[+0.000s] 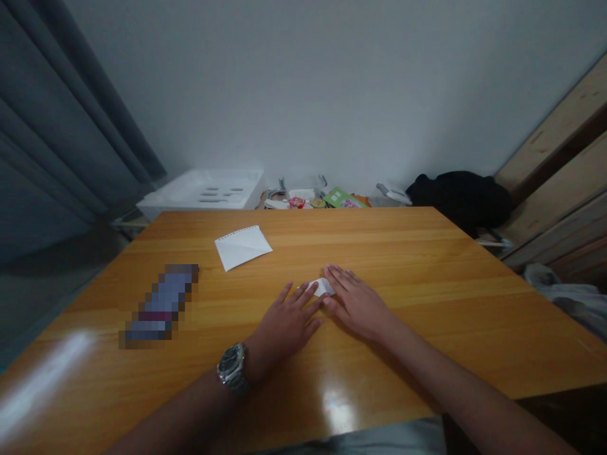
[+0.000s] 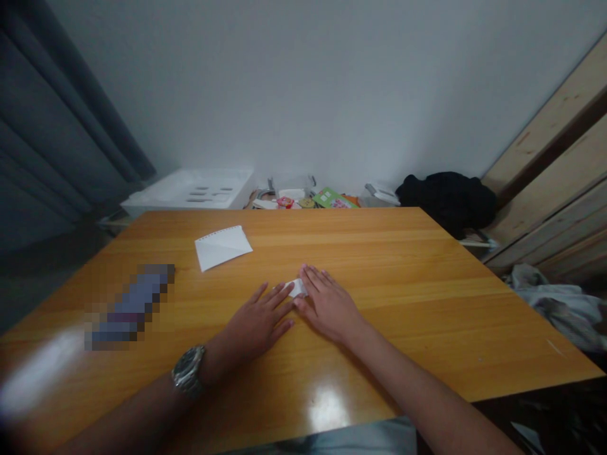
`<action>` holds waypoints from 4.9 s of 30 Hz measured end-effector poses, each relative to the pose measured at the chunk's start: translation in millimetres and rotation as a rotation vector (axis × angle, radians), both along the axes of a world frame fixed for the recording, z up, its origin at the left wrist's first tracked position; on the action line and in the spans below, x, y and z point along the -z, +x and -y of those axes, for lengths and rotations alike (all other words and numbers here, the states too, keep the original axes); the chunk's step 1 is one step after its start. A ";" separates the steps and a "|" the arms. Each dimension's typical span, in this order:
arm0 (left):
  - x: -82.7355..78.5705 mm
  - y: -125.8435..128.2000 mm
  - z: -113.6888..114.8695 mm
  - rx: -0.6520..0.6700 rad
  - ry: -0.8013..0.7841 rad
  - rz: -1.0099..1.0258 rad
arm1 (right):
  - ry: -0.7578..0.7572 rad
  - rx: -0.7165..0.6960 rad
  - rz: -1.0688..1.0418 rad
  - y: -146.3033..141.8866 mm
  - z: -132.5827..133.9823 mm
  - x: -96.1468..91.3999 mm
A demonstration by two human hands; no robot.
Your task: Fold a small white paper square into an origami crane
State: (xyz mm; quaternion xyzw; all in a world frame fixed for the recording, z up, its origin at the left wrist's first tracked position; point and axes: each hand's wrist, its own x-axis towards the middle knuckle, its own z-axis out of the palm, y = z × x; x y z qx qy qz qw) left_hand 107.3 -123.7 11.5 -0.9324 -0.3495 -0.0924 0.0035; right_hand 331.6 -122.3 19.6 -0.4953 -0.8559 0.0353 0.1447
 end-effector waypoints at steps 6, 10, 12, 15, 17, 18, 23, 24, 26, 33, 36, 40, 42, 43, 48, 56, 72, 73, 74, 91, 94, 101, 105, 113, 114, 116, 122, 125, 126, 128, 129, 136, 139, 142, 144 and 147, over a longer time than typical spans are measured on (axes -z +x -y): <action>4.6 -0.8 -1.4 0.019 0.009 -0.006 | -0.097 -0.036 0.009 -2.5 -1.5 19.5; 2.3 -5.5 -3.4 0.033 -0.003 -0.006 | -0.094 -0.040 0.026 0.7 -1.0 25.2; 0.1 -9.1 -3.3 0.031 -0.014 -0.014 | -0.084 -0.036 0.029 0.5 -0.2 24.6; -3.4 -13.7 -0.8 -0.021 -0.014 -0.007 | -0.069 -0.030 0.020 -0.3 0.8 23.6; -6.3 -15.1 1.4 -0.078 -0.007 -0.009 | -0.062 -0.030 0.014 -0.4 0.9 24.1; -7.9 -15.2 2.4 -0.105 -0.001 -0.013 | -0.060 -0.031 0.013 -0.3 0.8 24.6; -15.9 -13.5 3.8 -0.175 0.056 -0.018 | -0.070 -0.033 0.014 -0.2 0.3 25.0; -16.9 -13.4 3.8 -0.177 0.069 -0.023 | -0.075 -0.032 0.015 -0.4 0.4 24.5; -18.3 -13.3 4.4 -0.181 0.095 -0.037 | -0.086 -0.031 0.021 -0.8 0.8 23.3; -28.3 -7.1 3.7 -0.308 0.166 -0.080 | -0.089 -0.037 0.004 -1.0 0.7 23.4; -27.7 -4.6 -0.6 -0.168 0.132 -0.041 | -0.105 -0.038 0.005 -0.7 0.6 22.3; -15.8 -4.8 -5.7 0.005 0.064 -0.072 | -0.143 -0.035 0.019 -0.6 0.7 20.5; -9.9 -5.0 -6.7 0.033 0.060 -0.067 | -0.146 -0.033 0.013 -0.8 0.5 20.7; -7.8 -4.9 -6.7 0.021 0.058 -0.054 | -0.144 -0.033 0.009 -0.9 0.2 21.0; -4.8 -2.7 -3.5 -0.051 0.037 -0.022 | -0.157 -0.057 0.007 3.3 -2.5 21.1; -8.6 -0.9 0.3 -0.059 0.003 -0.018 | -0.144 0.009 0.023 27.6 -1.1 25.0; -16.5 1.6 -8.3 -0.074 -0.069 0.071 | 0.070 -0.141 -0.157 20.5 -9.8 14.3; -15.7 1.0 -9.1 -0.067 -0.069 0.081 | 0.071 -0.159 -0.176 19.9 -10.6 16.1; -14.7 0.5 -9.6 -0.062 -0.069 0.090 | 0.064 -0.172 -0.191 19.5 -11.3 18.0; -1.2 9.8 -29.3 -0.062 -0.112 0.289 | -0.019 -0.190 -0.370 11.9 -15.5 20.8; -1.0 11.3 -30.3 -0.078 -0.110 0.290 | -0.016 -0.182 -0.388 11.4 -15.5 21.3; 0.4 12.0 -30.6 -0.092 -0.119 0.306 | -0.011 -0.190 -0.368 9.9 -13.8 18.1; -0.3 11.5 -30.2 -0.096 -0.125 0.331 | -0.006 -0.168 -0.384 6.9 -12.8 16.2; 1.7 14.1 -32.6 -0.138 -0.193 0.431 | -0.028 -0.081 -0.445 -0.6 -12.2 15.2; 2.0 15.1 -33.1 -0.150 -0.197 0.437 | -0.028 -0.069 -0.451 -1.4 -12.5 15.4; 2.5 17.1 -34.0 -0.174 -0.199 0.440 | -0.031 -0.056 -0.458 -2.5 -13.3 15.5; 4.0 20.2 -36.4 -0.205 -0.191 0.450 | -0.026 -0.036 -0.473 -3.5 -15.4 16.5; 5.1 20.5 -37.2 -0.212 -0.202 0.481 | -0.017 -0.033 -0.484 -4.0 -16.2 17.6; 5.5 20.6 -37.4 -0.214 -0.205 0.489 | -0.012 -0.031 -0.484 -4.4 -16.4 17.8; 6.4 20.9 -37.7 -0.216 -0.209 0.496 | 0.002 -0.032 -0.472 -5.0 -16.5 17.7; 6.9 21.1 -37.9 -0.218 -0.210 0.497 | 0.009 -0.037 -0.460 -5.2 -16.5 17.5; 7.2 22.0 -39.3 -0.228 -0.216 0.489 | 0.079 -0.166 -0.207 -2.6 -11.7 11.0; 4.2 21.3 -37.3 -0.230 -0.193 0.442 | 0.080 -0.188 -0.126 0.6 -6.7 6.7; -0.8 18.7 -33.0 -0.197 -0.154 0.359 | 0.078 -0.191 -0.090 4.9 -2.7 4.6; -3.9 15.6 -29.9 -0.141 -0.134 0.284 | 0.073 -0.189 -0.070 7.8 -1.5 4.9; -5.5 9.9 -26.8 -0.059 -0.096 0.196 | 0.051 -0.185 -0.053 10.6 -1.5 6.6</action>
